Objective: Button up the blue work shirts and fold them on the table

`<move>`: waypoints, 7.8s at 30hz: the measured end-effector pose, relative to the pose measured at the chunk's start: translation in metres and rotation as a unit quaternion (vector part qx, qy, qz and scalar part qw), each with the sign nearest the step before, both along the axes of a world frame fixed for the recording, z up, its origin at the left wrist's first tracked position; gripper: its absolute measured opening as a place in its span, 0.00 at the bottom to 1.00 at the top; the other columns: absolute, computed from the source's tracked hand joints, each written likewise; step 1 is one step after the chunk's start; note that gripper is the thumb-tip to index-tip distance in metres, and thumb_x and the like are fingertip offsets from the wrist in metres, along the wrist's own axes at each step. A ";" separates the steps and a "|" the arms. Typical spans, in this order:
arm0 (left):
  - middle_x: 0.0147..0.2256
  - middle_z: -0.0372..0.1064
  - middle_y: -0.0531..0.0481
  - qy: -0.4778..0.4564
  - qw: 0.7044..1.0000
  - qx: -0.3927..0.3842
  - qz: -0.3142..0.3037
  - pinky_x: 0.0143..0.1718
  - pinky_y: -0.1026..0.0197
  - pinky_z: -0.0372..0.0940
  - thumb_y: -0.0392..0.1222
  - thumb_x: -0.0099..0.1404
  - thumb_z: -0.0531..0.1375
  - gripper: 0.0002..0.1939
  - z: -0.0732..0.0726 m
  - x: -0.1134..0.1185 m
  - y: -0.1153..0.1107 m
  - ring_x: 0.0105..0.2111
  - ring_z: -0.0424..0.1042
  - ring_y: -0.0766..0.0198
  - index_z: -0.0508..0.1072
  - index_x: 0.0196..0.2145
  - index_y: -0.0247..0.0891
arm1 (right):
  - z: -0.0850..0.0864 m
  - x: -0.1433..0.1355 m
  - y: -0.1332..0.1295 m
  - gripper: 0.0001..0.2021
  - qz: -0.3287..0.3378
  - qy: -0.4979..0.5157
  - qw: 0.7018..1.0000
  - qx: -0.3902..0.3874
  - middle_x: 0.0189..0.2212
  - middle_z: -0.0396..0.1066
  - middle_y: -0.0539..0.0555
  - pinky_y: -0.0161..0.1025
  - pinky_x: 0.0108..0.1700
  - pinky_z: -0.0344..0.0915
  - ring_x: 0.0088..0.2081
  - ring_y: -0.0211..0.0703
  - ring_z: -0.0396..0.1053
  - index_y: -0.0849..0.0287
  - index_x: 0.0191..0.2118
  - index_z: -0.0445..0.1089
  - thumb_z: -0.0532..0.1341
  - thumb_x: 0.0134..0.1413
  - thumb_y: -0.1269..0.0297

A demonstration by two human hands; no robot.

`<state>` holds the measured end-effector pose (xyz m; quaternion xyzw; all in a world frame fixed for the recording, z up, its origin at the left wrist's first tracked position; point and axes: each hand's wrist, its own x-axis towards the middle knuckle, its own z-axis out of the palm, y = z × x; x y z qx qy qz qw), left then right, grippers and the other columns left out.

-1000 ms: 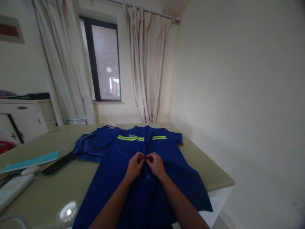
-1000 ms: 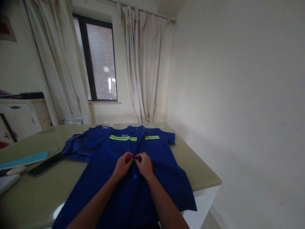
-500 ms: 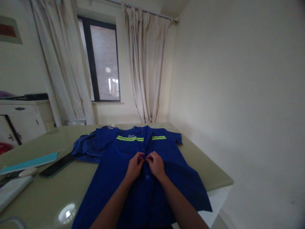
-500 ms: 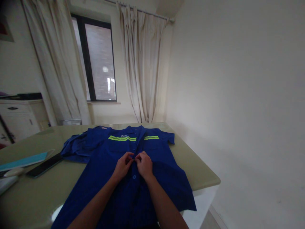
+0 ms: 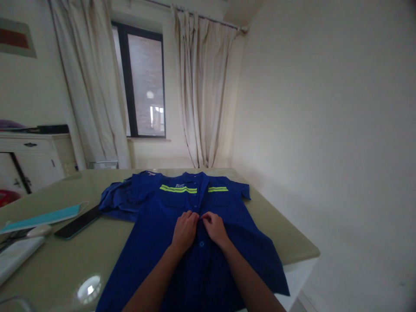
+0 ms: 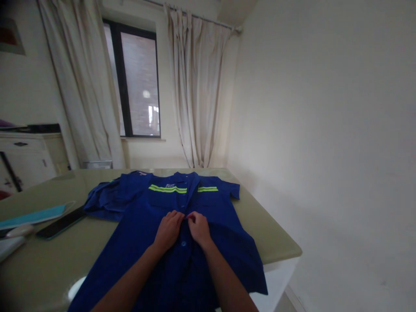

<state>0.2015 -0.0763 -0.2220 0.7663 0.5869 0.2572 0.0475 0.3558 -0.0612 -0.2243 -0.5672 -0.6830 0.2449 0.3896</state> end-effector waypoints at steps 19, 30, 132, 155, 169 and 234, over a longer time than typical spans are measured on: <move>0.46 0.73 0.41 0.062 0.994 -0.070 0.050 0.47 0.51 0.64 0.41 0.73 0.49 0.15 0.019 -0.009 -0.017 0.47 0.74 0.51 0.75 0.45 0.42 | 0.001 -0.012 0.002 0.06 -0.088 -0.065 0.994 0.019 0.28 0.76 0.50 0.34 0.34 0.60 0.32 0.42 0.74 0.55 0.30 0.73 0.63 0.57 0.63; 0.47 0.75 0.44 -0.037 0.989 -0.114 0.086 0.44 0.53 0.62 0.43 0.67 0.55 0.11 0.005 0.000 0.013 0.48 0.75 0.52 0.75 0.43 0.43 | 0.002 -0.017 0.000 0.05 -0.042 -0.075 0.995 0.042 0.34 0.78 0.50 0.33 0.36 0.61 0.35 0.41 0.74 0.53 0.36 0.78 0.64 0.53 0.66; 0.50 0.73 0.45 -0.026 0.987 -0.118 0.106 0.48 0.48 0.64 0.44 0.68 0.56 0.11 0.013 0.006 0.027 0.51 0.73 0.51 0.78 0.44 0.46 | 0.002 -0.021 0.020 0.05 -0.121 -0.098 0.988 -0.009 0.30 0.78 0.54 0.35 0.33 0.57 0.35 0.44 0.74 0.57 0.30 0.75 0.65 0.55 0.63; 0.42 0.72 0.46 -0.079 0.996 -0.025 0.028 0.47 0.60 0.62 0.31 0.71 0.51 0.09 -0.003 0.004 0.038 0.45 0.72 0.59 0.70 0.40 0.39 | 0.007 -0.020 0.027 0.08 -0.029 -0.083 0.995 0.041 0.33 0.80 0.53 0.33 0.38 0.60 0.35 0.42 0.74 0.56 0.33 0.80 0.62 0.57 0.65; 0.37 0.75 0.47 -0.078 0.990 -0.108 -0.040 0.42 0.60 0.61 0.30 0.67 0.54 0.08 0.000 -0.011 0.098 0.41 0.74 0.59 0.72 0.37 0.39 | 0.004 -0.001 0.092 0.07 0.100 0.016 0.987 -0.123 0.23 0.77 0.50 0.29 0.23 0.62 0.21 0.36 0.71 0.62 0.36 0.77 0.61 0.56 0.69; 0.47 0.74 0.44 -0.004 0.997 -0.056 0.054 0.46 0.53 0.64 0.40 0.70 0.57 0.10 -0.002 -0.006 0.164 0.49 0.72 0.50 0.78 0.44 0.43 | -0.007 -0.013 0.144 0.10 -0.080 -0.087 0.990 0.080 0.30 0.75 0.52 0.35 0.34 0.57 0.32 0.42 0.70 0.55 0.30 0.74 0.61 0.63 0.60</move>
